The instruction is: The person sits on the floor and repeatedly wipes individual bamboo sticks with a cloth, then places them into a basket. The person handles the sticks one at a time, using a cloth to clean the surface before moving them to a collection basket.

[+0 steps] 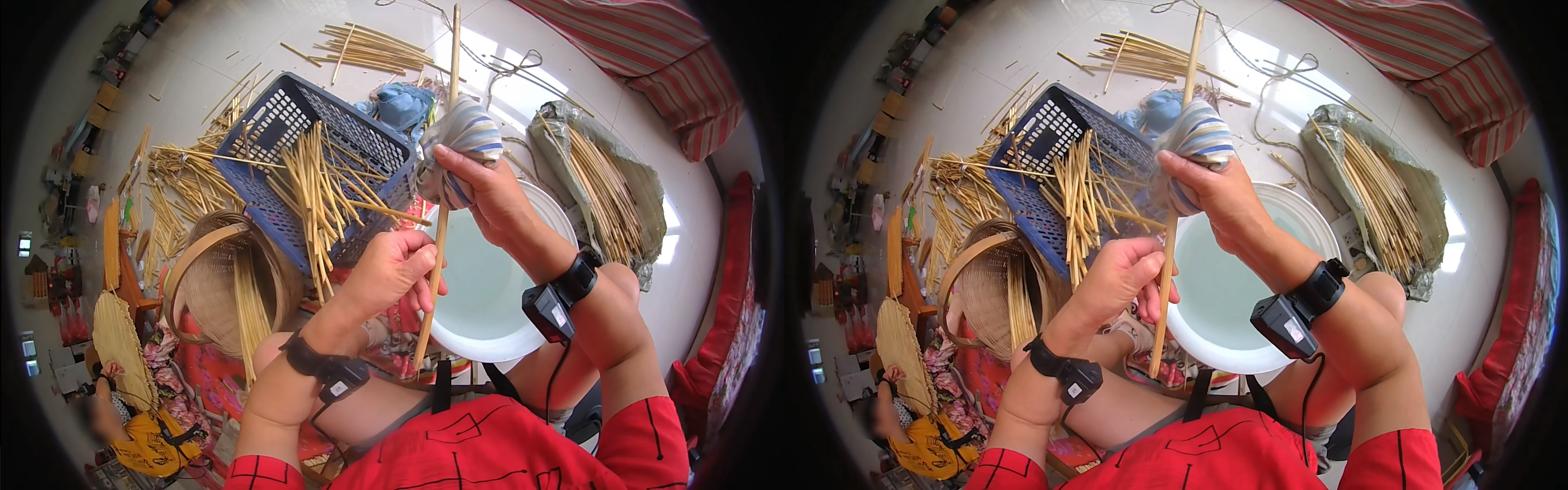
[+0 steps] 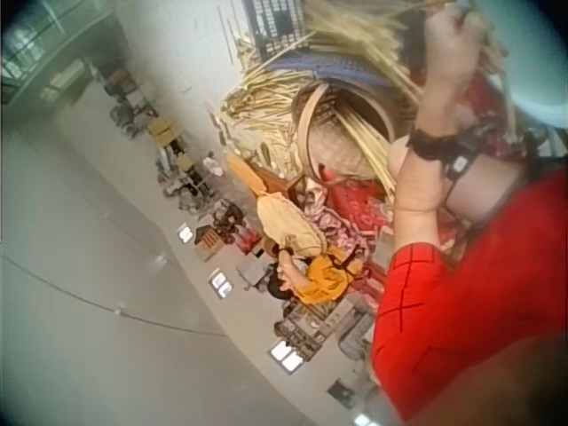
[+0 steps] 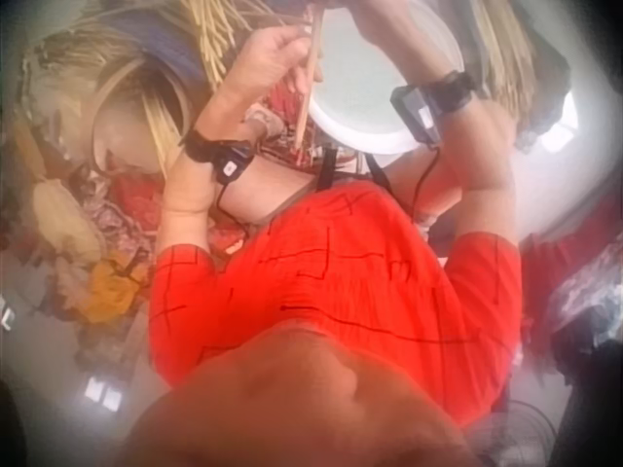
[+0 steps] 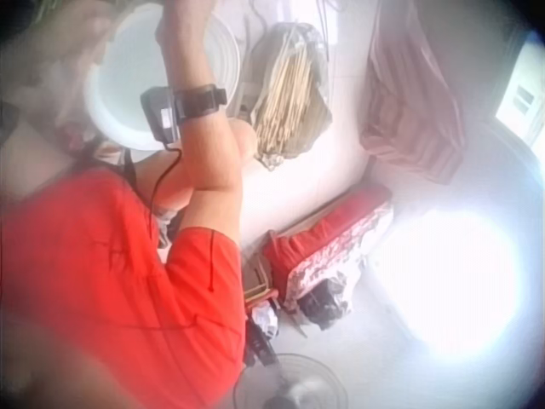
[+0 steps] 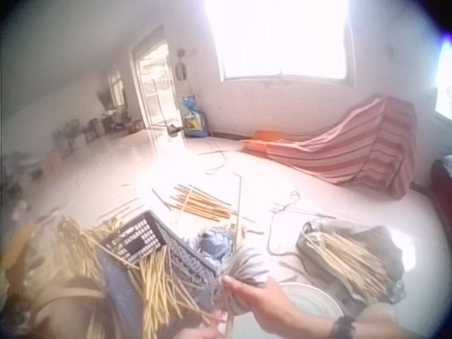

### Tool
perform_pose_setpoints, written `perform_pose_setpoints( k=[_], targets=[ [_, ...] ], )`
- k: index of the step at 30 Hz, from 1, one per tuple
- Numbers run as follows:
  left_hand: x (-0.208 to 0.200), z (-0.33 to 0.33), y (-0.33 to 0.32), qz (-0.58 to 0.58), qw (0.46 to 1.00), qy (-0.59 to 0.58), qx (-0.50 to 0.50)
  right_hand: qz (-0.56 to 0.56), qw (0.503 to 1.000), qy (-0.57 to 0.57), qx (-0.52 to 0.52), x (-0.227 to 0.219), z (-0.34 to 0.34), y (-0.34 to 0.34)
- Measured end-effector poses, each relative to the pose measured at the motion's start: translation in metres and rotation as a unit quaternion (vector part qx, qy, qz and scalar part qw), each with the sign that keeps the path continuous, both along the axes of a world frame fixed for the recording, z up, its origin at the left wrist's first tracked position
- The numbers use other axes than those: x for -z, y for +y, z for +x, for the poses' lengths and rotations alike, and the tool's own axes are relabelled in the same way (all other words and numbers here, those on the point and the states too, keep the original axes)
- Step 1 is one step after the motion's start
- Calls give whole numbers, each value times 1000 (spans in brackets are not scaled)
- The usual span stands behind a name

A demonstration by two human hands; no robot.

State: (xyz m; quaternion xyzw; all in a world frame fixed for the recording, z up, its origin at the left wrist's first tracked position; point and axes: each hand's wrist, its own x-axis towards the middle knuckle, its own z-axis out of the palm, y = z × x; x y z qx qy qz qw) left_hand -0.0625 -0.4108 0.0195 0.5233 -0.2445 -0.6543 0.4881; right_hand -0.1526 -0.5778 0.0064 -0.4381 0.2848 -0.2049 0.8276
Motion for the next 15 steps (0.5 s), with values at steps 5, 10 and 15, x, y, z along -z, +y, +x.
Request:
perform_pose_setpoints(
  k=[5, 10, 15],
  targets=[
    [0, -1, -1, 16, 1000, 13, 5, -3, 1000, -2, -2, -2, 0, 0],
    [-4, -3, -2, 33, 999, 7, 13, -12, 1000, -8, -1, -3, 0, 0],
    [-1, 1, -2, 14, 1000, -10, 20, -5, 1000, -10, -8, -1, -1, 1]
  ],
)
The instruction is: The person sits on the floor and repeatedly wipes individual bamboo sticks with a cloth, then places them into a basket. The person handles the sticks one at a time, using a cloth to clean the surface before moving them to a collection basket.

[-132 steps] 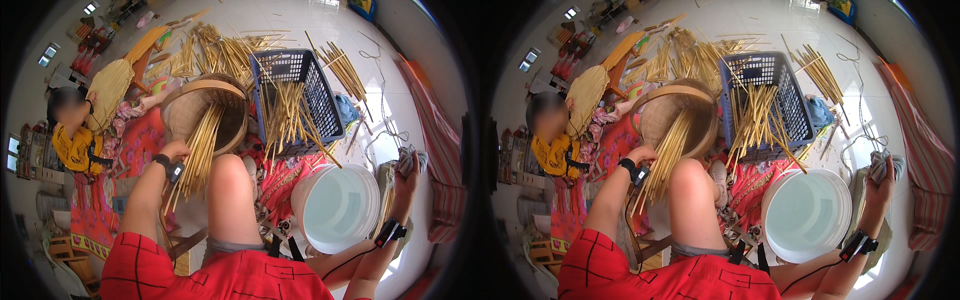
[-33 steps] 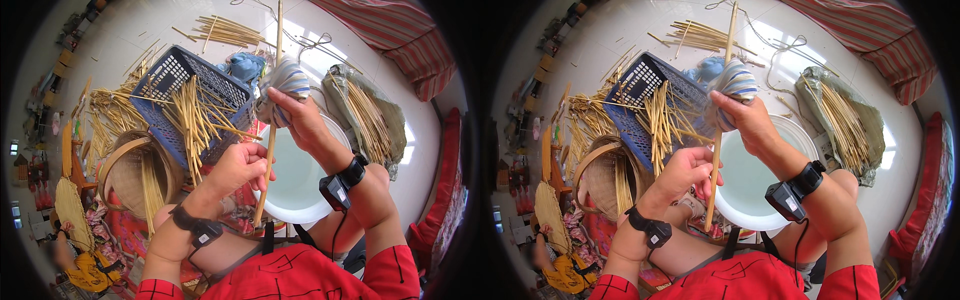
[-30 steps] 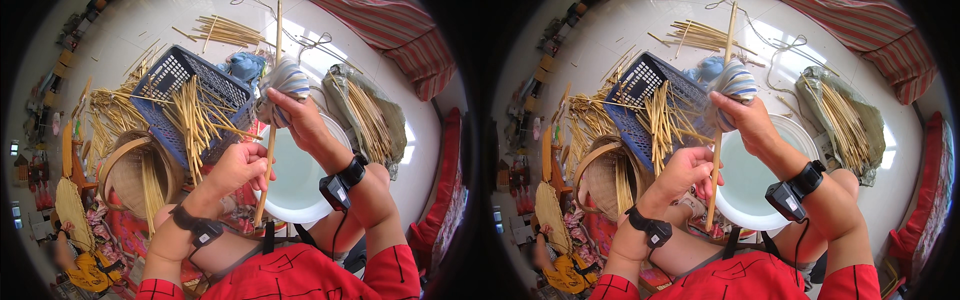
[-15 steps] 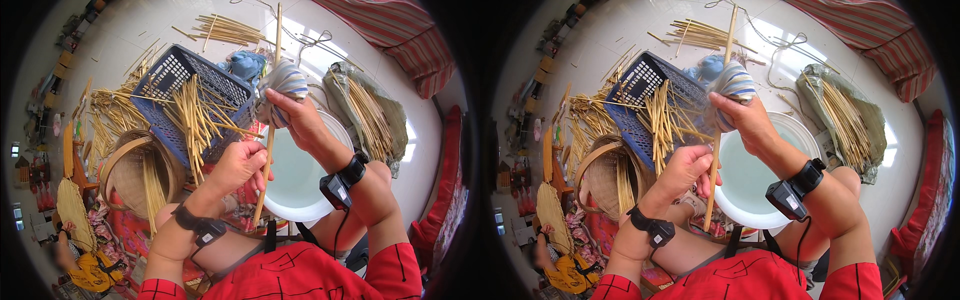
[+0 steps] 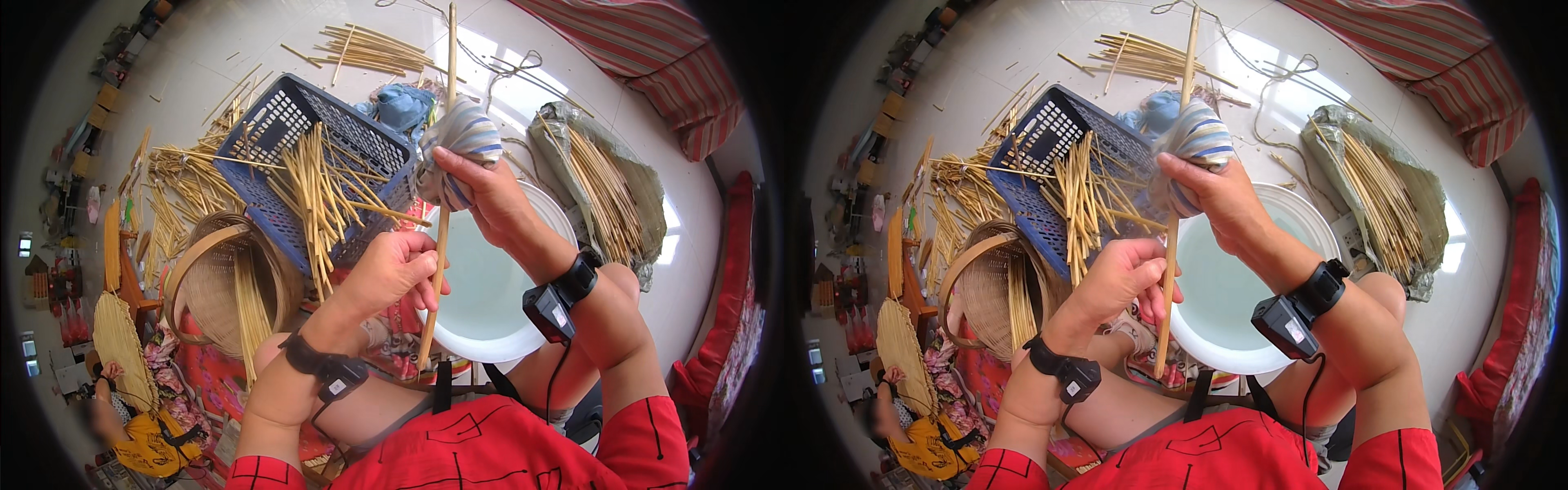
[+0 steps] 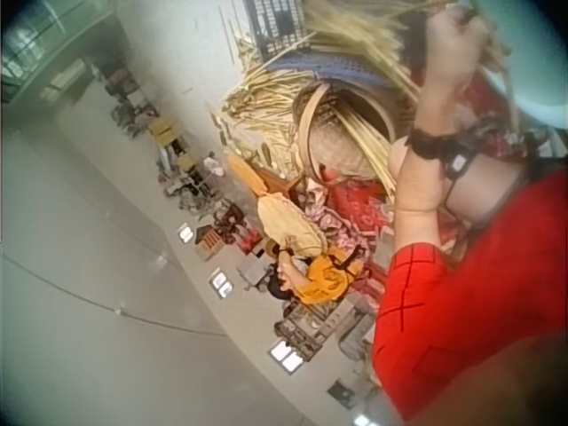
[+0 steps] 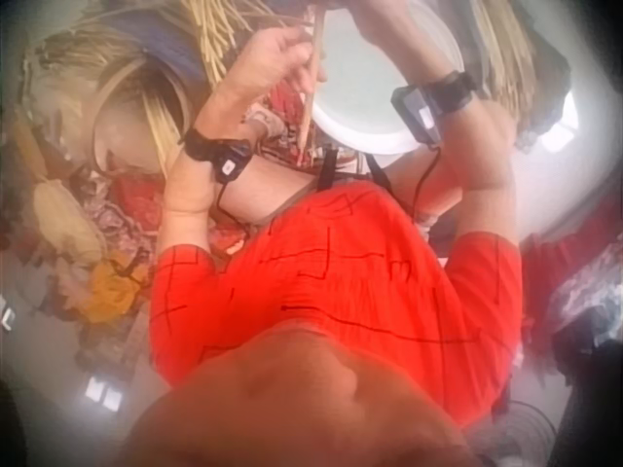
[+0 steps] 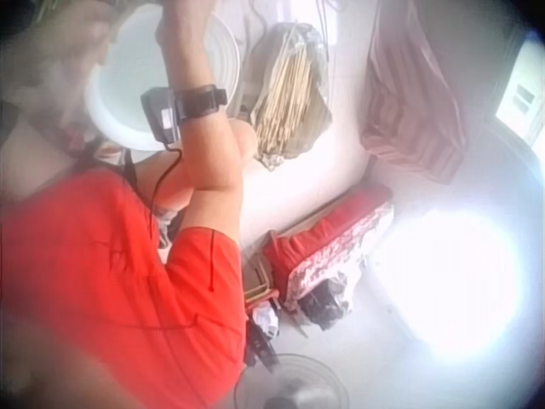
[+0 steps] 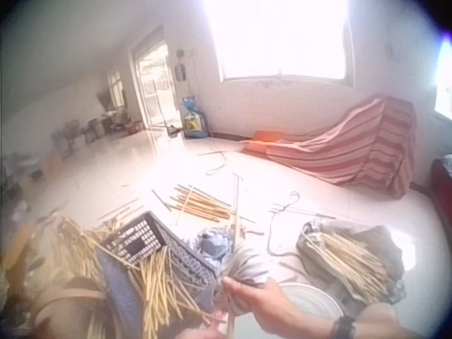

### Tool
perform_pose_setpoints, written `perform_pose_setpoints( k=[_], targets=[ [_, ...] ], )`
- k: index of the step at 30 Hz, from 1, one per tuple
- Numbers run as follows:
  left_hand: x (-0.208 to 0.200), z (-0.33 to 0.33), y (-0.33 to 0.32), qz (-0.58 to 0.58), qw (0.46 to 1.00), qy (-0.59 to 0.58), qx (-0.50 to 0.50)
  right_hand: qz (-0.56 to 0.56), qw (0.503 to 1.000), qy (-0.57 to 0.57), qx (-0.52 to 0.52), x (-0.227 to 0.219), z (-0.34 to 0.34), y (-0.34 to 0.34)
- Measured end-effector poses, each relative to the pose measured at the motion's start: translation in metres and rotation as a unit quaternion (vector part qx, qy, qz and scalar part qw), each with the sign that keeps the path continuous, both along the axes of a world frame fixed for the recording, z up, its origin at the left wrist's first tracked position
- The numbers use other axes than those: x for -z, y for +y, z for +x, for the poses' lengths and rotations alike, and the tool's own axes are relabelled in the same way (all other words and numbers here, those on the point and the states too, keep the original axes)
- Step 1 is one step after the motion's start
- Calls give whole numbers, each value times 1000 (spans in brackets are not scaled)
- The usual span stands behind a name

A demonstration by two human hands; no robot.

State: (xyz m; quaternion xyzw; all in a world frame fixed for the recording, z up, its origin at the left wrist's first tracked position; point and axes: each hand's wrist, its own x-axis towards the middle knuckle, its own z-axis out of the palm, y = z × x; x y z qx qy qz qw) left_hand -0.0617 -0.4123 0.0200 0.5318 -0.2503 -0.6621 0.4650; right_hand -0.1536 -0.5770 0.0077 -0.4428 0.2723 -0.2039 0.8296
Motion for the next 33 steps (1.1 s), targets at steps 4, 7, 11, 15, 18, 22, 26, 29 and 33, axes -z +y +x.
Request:
perform_pose_setpoints(
  k=[4, 7, 11, 15, 18, 22, 26, 29, 33],
  targets=[
    [2, 0, 1, -15, 1000, 0, 1, 4, 1000, 2, -10, 1, -1, 2],
    [6, 0, 2, -19, 1000, 6, 2, 5, 1000, 8, -10, 1, -1, 5],
    [7, 0, 3, -14, 1000, 6, 10, 9, 1000, 21, -18, 0, -1, 10],
    [8, 2, 4, 7, 1000, 13, 23, -6, 1000, 8, -15, -1, -1, 16],
    [10, 2, 5, 9, 999, 21, 26, -16, 999, 18, -22, -2, -1, 17],
    [11, 4, 5, 1, 999, 24, 24, -11, 1000, 17, -19, -3, -1, 17],
    [9, 4, 4, 1, 1000, 17, 26, 0, 999, 31, -14, 6, -1, 10],
    [6, 3, 2, -10, 999, 9, 31, 10, 1000, 25, 2, 10, 1, 5],
    [2, 4, -3, -44, 998, -30, 31, 31, 998, 8, 48, 0, 1, -10]
  ],
)
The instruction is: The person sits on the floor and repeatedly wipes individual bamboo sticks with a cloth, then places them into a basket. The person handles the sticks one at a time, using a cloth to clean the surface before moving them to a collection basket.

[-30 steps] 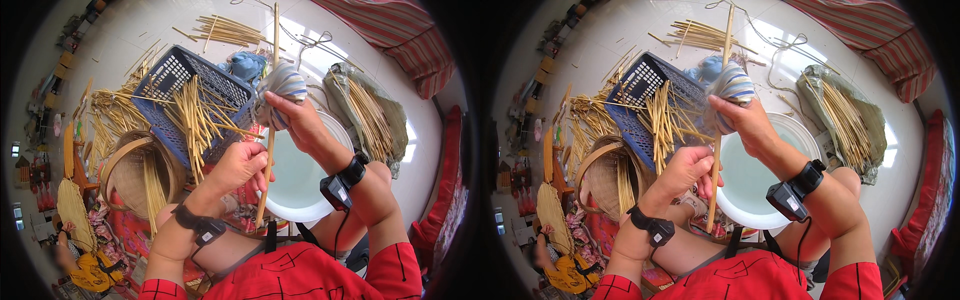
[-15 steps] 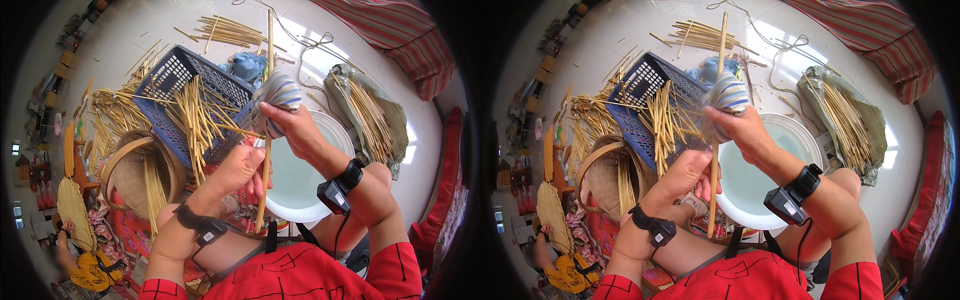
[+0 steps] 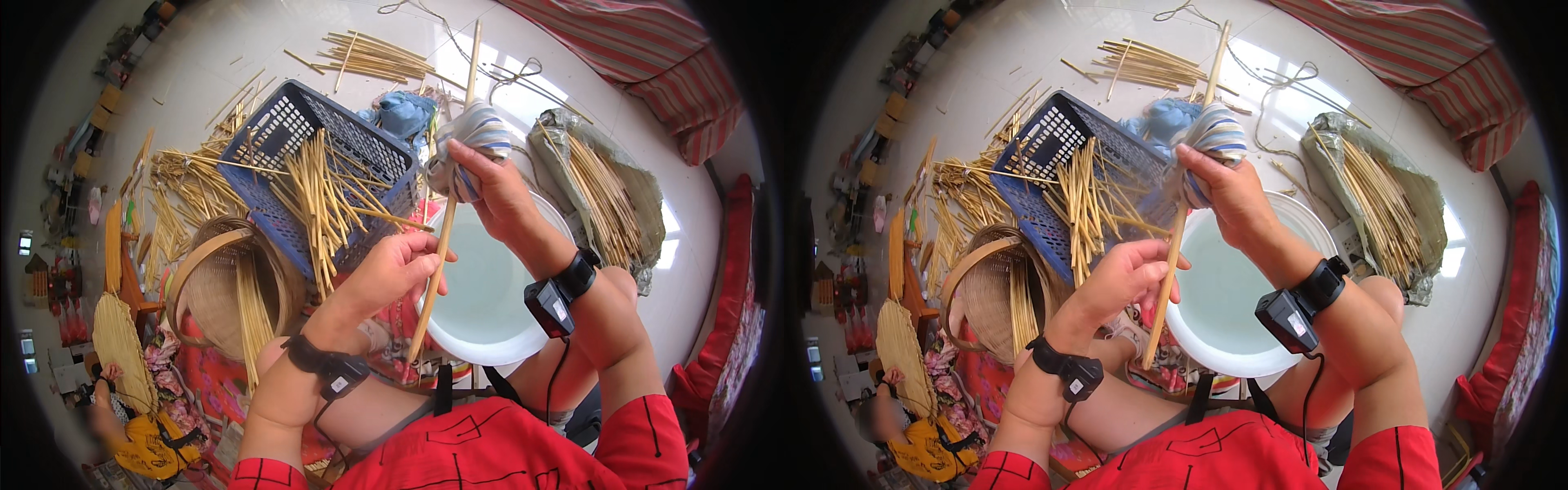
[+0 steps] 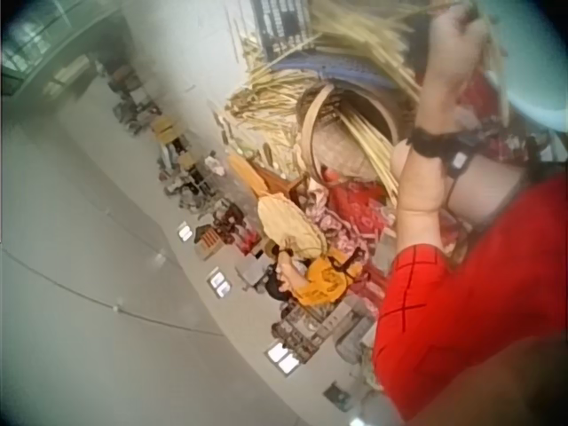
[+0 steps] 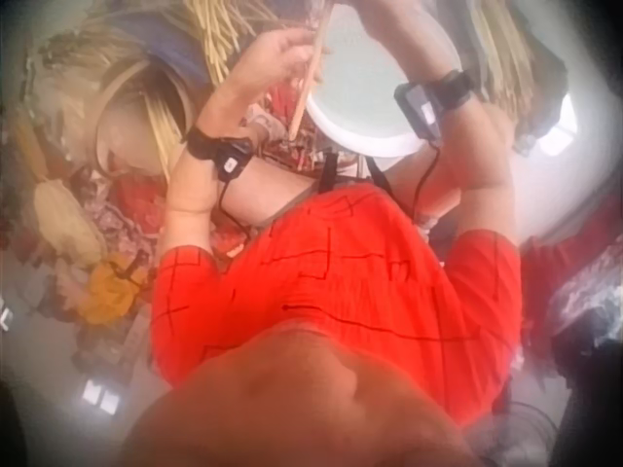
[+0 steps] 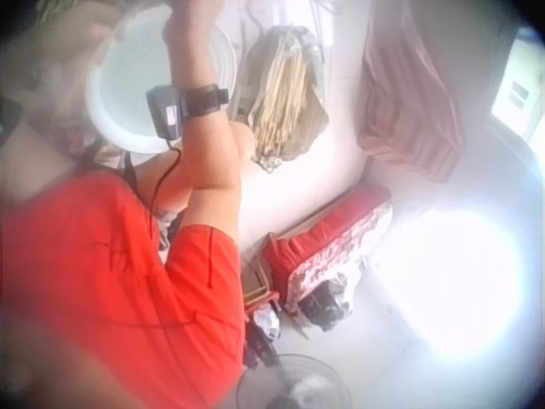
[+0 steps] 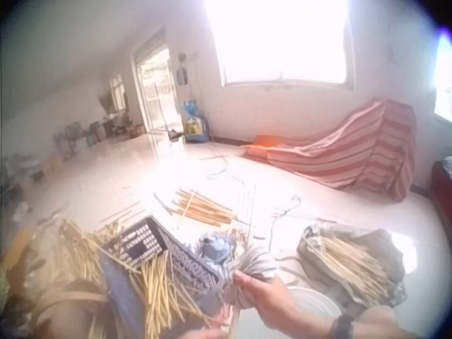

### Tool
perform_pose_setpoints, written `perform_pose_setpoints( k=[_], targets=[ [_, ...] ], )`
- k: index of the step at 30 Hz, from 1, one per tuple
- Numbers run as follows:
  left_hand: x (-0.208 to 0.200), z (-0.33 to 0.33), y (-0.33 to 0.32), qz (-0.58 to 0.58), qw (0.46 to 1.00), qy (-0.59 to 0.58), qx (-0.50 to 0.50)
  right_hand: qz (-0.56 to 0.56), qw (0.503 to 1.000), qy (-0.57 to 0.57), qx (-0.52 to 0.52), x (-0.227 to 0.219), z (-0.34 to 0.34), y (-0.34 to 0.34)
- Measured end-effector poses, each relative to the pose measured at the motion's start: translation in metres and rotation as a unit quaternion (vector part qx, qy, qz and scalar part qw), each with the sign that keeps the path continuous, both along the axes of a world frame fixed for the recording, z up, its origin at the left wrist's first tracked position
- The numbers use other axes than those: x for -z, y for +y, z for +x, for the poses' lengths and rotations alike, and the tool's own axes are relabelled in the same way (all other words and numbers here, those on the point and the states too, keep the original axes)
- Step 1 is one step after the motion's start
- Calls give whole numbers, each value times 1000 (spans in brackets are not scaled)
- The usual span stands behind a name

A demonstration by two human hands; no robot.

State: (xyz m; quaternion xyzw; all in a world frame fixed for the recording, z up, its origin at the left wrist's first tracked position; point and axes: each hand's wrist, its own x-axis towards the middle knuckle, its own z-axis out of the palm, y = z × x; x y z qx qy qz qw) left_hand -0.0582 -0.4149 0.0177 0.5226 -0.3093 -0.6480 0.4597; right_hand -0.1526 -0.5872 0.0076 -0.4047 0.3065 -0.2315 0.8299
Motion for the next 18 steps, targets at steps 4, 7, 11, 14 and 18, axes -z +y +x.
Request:
perform_pose_setpoints(
  k=[4, 7, 11, 14, 18],
  targets=[
    [16, -12, 3, -98, 995, 5, -11, -27, 997, -36, 61, -8, 0, -17],
    [14, -12, 1, -47, 997, 36, -50, -47, 996, -55, 52, 0, 4, -9],
    [22, -18, -6, -43, 986, 11, -163, -42, 996, -3, -83, 2, -1, 37],
    [28, -23, -5, -59, 977, -102, -179, -114, 992, 25, -55, 3, 4, 38],
    [17, -24, -3, -46, 975, -102, -189, -171, 983, 48, -50, -1, 12, 30]
  ],
)
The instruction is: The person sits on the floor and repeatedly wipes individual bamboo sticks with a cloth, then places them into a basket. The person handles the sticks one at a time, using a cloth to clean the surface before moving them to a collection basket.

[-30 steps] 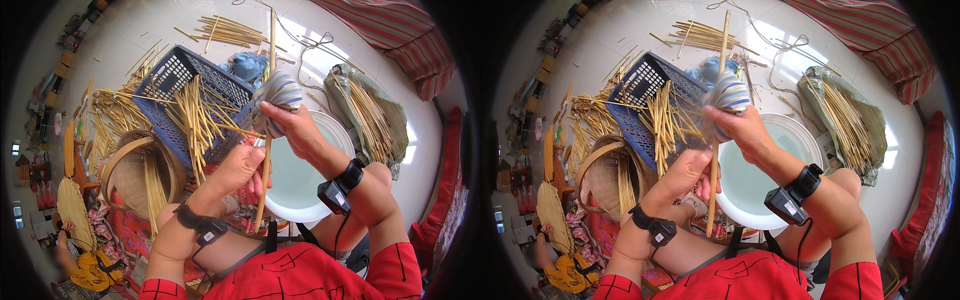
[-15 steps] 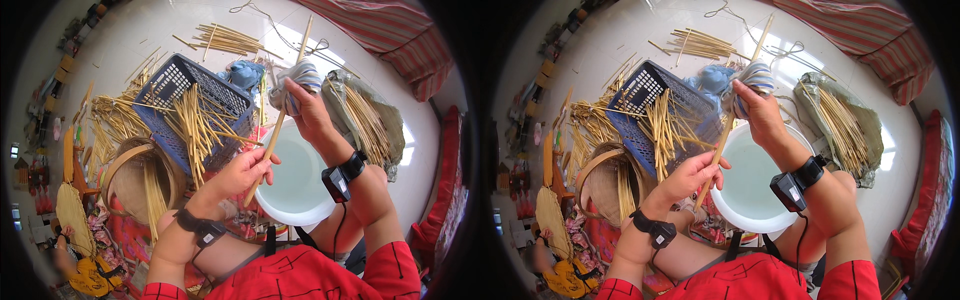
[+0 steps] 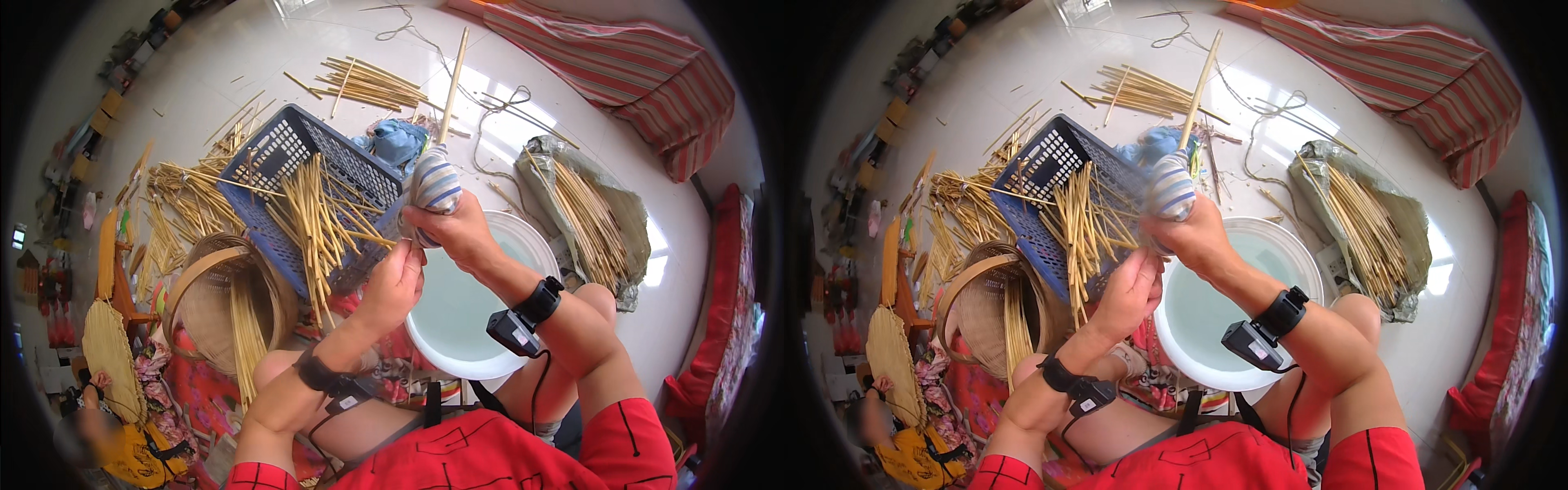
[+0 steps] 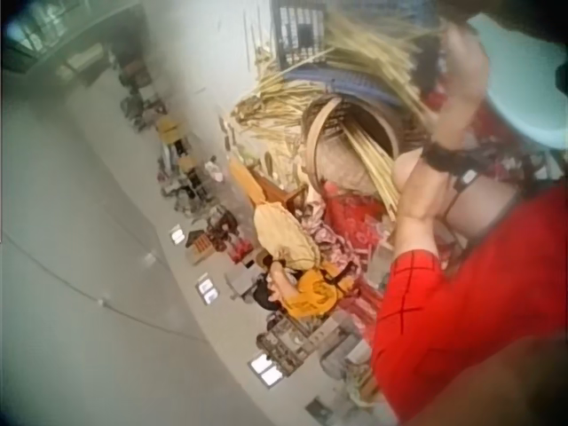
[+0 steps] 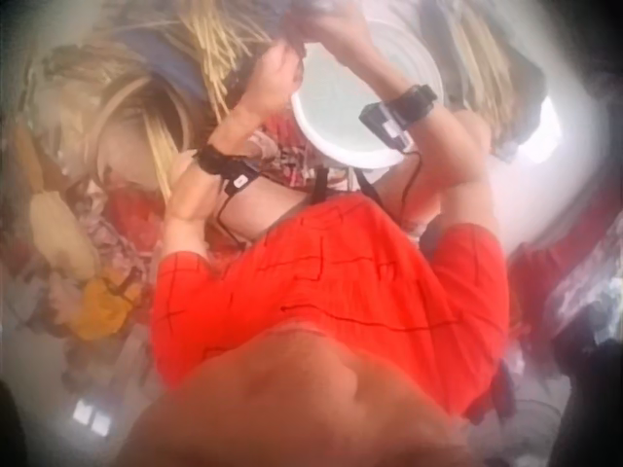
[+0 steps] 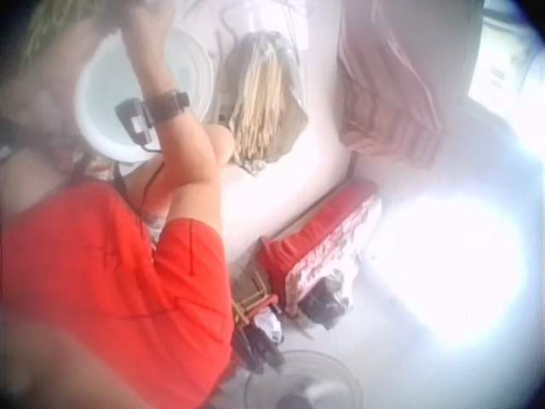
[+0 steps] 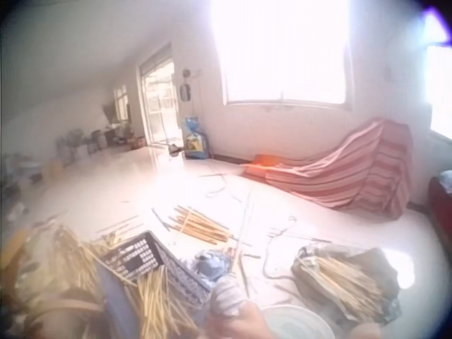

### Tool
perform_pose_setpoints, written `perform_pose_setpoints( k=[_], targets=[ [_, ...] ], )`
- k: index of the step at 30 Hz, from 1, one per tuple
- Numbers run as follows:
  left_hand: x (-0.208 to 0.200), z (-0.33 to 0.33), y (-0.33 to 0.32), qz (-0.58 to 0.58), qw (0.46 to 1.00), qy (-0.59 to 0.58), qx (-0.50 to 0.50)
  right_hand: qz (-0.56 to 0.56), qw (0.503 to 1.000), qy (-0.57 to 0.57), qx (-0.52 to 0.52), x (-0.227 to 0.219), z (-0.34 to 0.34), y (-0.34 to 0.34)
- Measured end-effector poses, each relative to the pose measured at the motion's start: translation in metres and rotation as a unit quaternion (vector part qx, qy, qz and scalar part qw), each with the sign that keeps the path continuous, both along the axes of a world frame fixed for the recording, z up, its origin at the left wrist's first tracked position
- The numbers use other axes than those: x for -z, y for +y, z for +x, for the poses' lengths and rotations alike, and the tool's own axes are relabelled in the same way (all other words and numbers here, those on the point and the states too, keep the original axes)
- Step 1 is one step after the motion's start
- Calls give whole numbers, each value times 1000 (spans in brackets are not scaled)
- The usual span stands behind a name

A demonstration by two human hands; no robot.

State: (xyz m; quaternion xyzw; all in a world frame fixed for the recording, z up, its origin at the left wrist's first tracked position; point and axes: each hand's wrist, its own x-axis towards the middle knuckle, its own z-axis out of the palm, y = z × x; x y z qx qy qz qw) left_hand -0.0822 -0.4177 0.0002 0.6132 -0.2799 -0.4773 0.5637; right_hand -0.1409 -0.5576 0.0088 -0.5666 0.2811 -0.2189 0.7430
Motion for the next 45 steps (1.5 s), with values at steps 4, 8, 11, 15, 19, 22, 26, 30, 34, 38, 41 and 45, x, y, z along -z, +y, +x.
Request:
perform_pose_setpoints(
  k=[4, 8, 11, 15, 19, 22, 26, 30, 34, 38, 41, 45],
  targets=[
    [-11, 1, -3, -8, 998, 60, 12, 3, 999, -29, 15, -2, -1, -9],
    [-20, -3, 3, -8, 993, 100, 70, 5, 997, -49, 58, -5, 0, -32],
    [-25, -9, 3, -14, 982, 159, 101, 9, 991, -74, 114, -4, -6, -57],
    [-24, -11, 9, -22, 976, 176, 128, 19, 982, -74, 176, -6, -9, -83],
    [-24, -11, 11, -21, 984, 89, 152, 32, 974, -88, 205, -8, -12, -95],
    [-22, -8, 13, -6, 988, 62, 142, 51, 973, -101, 203, -10, -11, -85],
    [-4, 3, 10, 13, 994, -59, 88, 113, 988, -71, 81, 12, -4, -29],
    [6, 6, 3, 24, 985, -170, 33, 108, 993, -38, 15, 8, -8, 16],
    [11, 4, 3, 13, 999, -39, 31, 108, 994, -34, 6, 9, -7, 6],
    [-8, 2, 9, -11, 976, 198, 91, 91, 991, -76, 63, -3, -5, -32],
    [-23, 0, 17, 3, 941, 293, 169, 80, 980, -119, 136, -13, -17, -76],
    [-24, 4, 31, 29, 904, 373, 207, 94, 955, -184, 215, -28, -33, -125]
  ],
)
